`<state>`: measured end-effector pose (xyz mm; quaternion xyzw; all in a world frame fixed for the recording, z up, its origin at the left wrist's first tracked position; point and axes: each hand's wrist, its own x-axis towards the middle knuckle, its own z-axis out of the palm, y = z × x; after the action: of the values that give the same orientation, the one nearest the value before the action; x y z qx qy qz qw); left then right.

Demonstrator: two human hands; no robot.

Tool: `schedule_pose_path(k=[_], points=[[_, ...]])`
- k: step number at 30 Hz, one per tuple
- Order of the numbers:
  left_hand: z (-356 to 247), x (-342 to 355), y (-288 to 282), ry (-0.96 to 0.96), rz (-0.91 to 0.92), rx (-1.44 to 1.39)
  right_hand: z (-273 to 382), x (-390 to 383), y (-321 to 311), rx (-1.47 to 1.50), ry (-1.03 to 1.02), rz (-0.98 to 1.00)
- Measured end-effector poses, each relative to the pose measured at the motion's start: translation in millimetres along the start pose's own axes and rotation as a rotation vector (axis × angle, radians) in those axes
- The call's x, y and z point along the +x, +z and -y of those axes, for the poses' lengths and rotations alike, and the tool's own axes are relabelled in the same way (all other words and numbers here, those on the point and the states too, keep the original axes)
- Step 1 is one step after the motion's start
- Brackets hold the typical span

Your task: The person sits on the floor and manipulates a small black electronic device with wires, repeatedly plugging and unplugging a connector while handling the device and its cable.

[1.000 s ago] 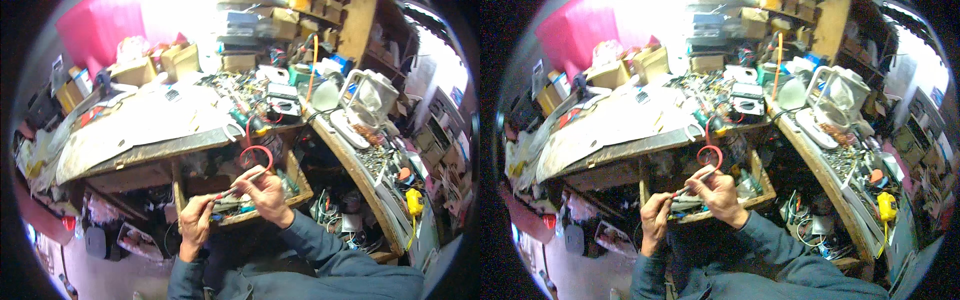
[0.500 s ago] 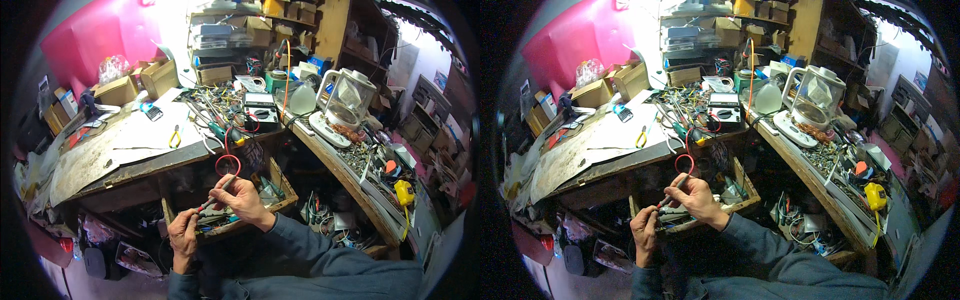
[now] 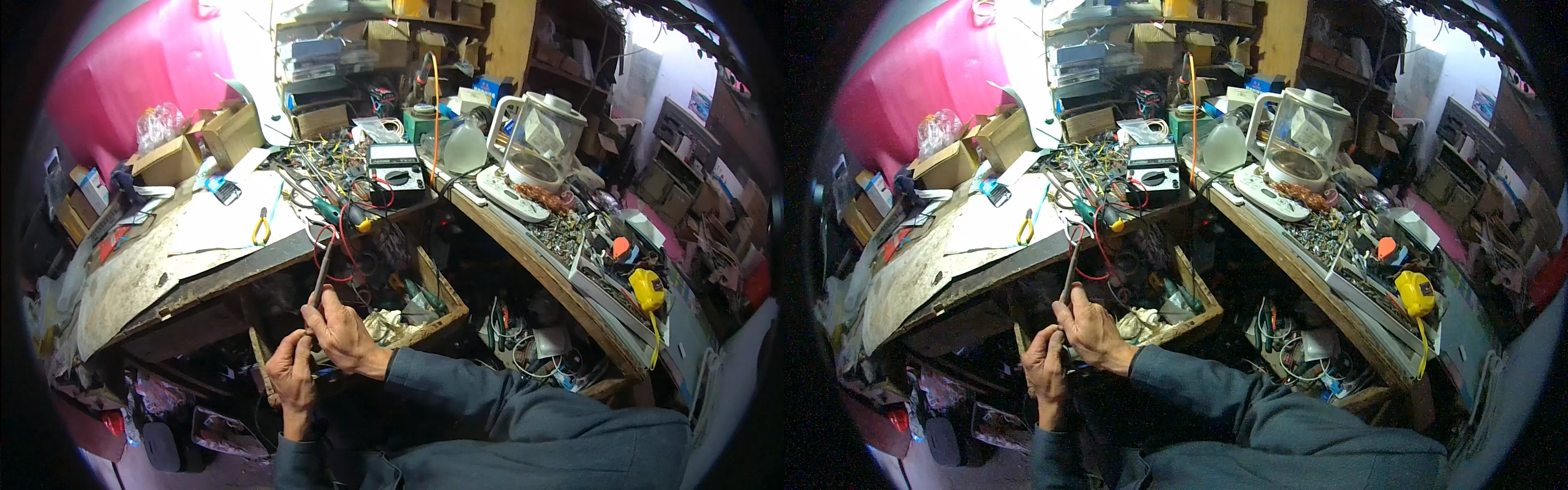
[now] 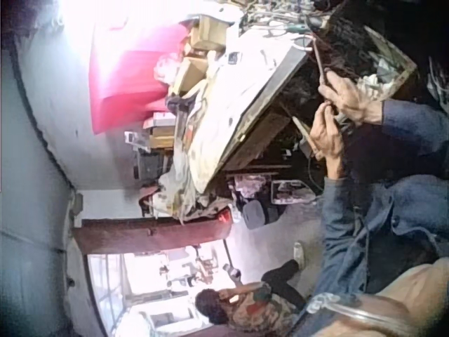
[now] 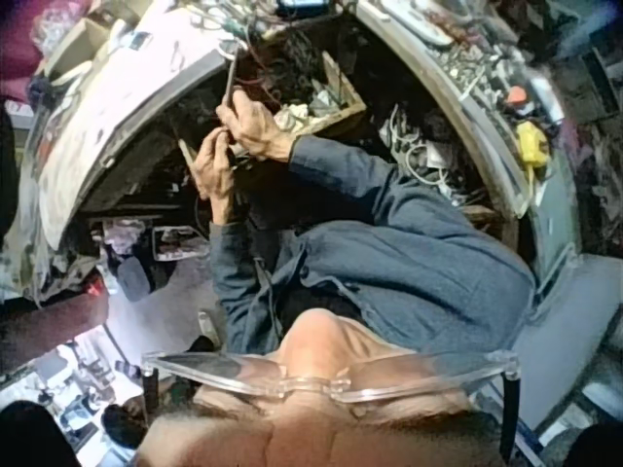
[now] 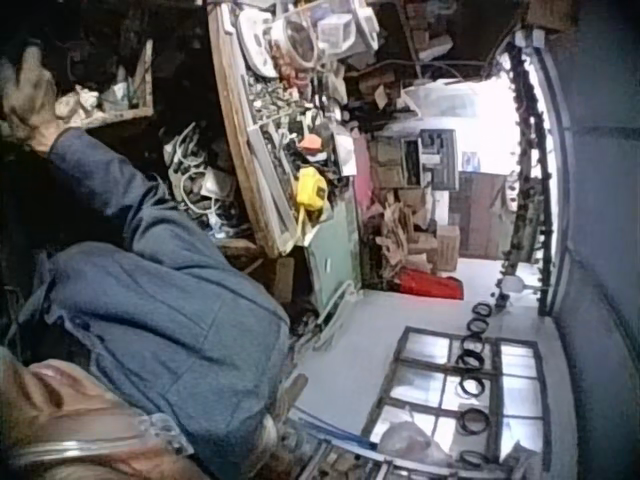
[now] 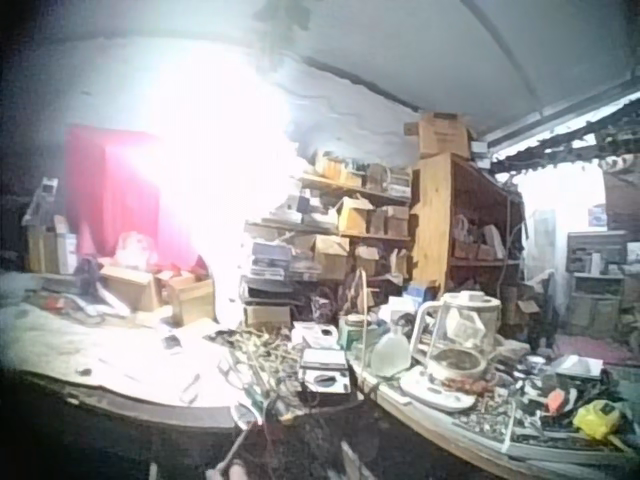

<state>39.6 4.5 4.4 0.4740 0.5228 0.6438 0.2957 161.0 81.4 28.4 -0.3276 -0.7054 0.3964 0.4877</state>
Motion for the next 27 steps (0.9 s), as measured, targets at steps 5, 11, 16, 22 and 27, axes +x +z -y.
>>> schedule_pose_path(k=[5,11,16,22,27], points=[[1,7,9,0.025,0.039,0.066,-1,16,-8,-0.118,0.017,-0.067],[5,7,-6,-0.116,-0.041,-0.133,-3,45,-47,-0.621,-0.159,0.194],[2,9,-4,-0.034,-0.062,-0.126,-24,41,-84,-1.022,-0.033,0.605],[0,5,-7,0.052,0.000,0.113,4,23,-160,-0.230,0.189,0.364],[-8,8,6,-0.009,-0.079,-0.067,-130,35,-251,-0.324,0.289,-0.578]])
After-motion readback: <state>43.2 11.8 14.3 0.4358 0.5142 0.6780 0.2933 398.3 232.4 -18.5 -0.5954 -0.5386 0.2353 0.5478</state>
